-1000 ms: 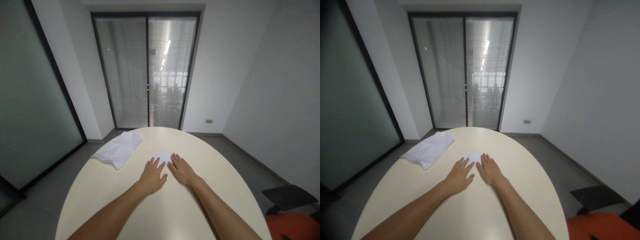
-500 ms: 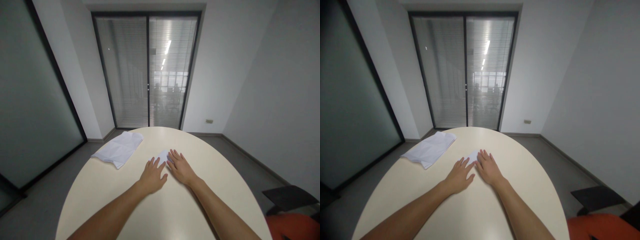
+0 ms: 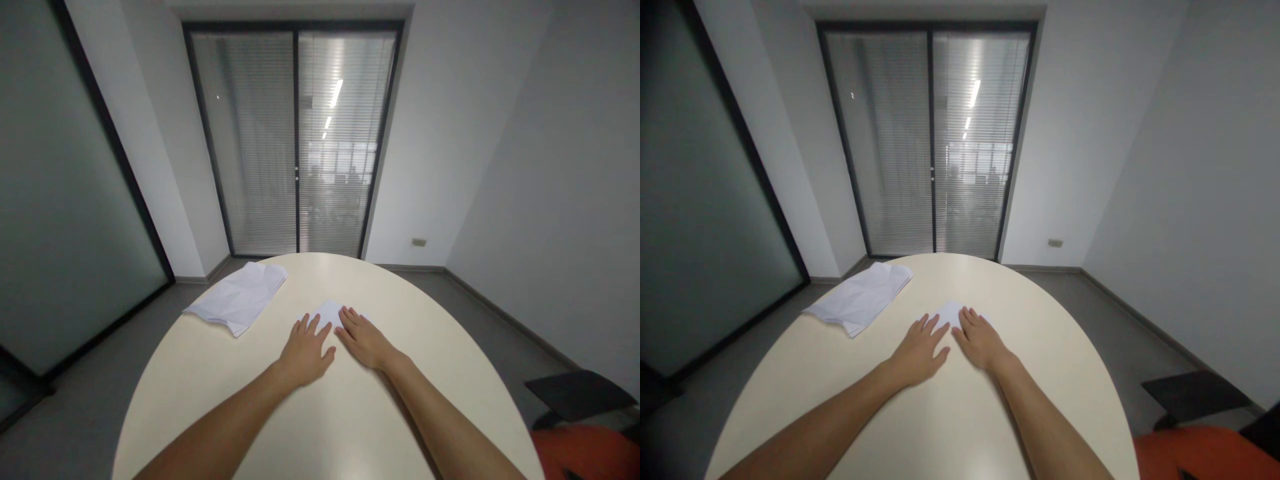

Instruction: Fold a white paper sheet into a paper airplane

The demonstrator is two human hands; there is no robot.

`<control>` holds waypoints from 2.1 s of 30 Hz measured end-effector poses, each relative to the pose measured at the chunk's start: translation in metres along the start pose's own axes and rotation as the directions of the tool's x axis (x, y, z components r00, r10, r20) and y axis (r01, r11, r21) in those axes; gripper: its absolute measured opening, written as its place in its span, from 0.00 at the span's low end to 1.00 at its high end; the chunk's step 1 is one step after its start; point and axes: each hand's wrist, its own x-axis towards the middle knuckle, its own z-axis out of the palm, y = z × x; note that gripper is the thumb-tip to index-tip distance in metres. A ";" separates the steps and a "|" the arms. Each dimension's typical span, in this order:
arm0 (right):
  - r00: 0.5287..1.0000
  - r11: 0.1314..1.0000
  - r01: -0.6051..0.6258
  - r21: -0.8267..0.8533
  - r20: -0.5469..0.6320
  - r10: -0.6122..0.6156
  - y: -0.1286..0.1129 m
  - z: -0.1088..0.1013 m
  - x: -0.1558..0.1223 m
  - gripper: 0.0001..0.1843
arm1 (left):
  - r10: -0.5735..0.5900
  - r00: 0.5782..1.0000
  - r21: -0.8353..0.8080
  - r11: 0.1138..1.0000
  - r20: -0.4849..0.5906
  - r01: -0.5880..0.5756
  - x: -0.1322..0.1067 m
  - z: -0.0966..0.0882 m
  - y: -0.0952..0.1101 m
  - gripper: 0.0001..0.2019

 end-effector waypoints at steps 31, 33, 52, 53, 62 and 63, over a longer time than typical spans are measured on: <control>0.985 0.984 0.110 0.139 -0.144 -0.090 0.007 -0.004 -0.002 0.25 | -0.079 0.990 0.004 0.997 -0.121 0.080 0.010 -0.011 -0.015 0.10; 0.983 0.983 0.118 0.138 -0.154 -0.096 0.007 -0.004 -0.001 0.24 | -0.077 0.989 0.002 0.997 -0.127 0.078 0.010 -0.011 -0.016 0.11; 0.943 0.975 0.204 0.085 -0.284 -0.172 -0.008 -0.014 -0.002 0.19 | -0.068 0.980 0.075 0.994 -0.187 0.083 0.011 -0.014 -0.013 0.12; 0.941 0.973 0.213 0.086 -0.285 -0.181 -0.009 -0.014 -0.002 0.19 | -0.073 0.980 0.081 0.993 -0.186 0.090 0.011 -0.014 -0.013 0.12; 0.922 0.960 0.250 0.129 -0.336 -0.195 -0.010 -0.013 -0.002 0.18 | -0.146 0.978 0.039 0.987 -0.150 0.153 0.012 -0.015 -0.012 0.15; 0.922 0.960 0.243 0.137 -0.339 -0.185 -0.010 -0.014 -0.002 0.18 | -0.152 0.978 0.039 0.986 -0.144 0.159 0.013 -0.016 -0.012 0.15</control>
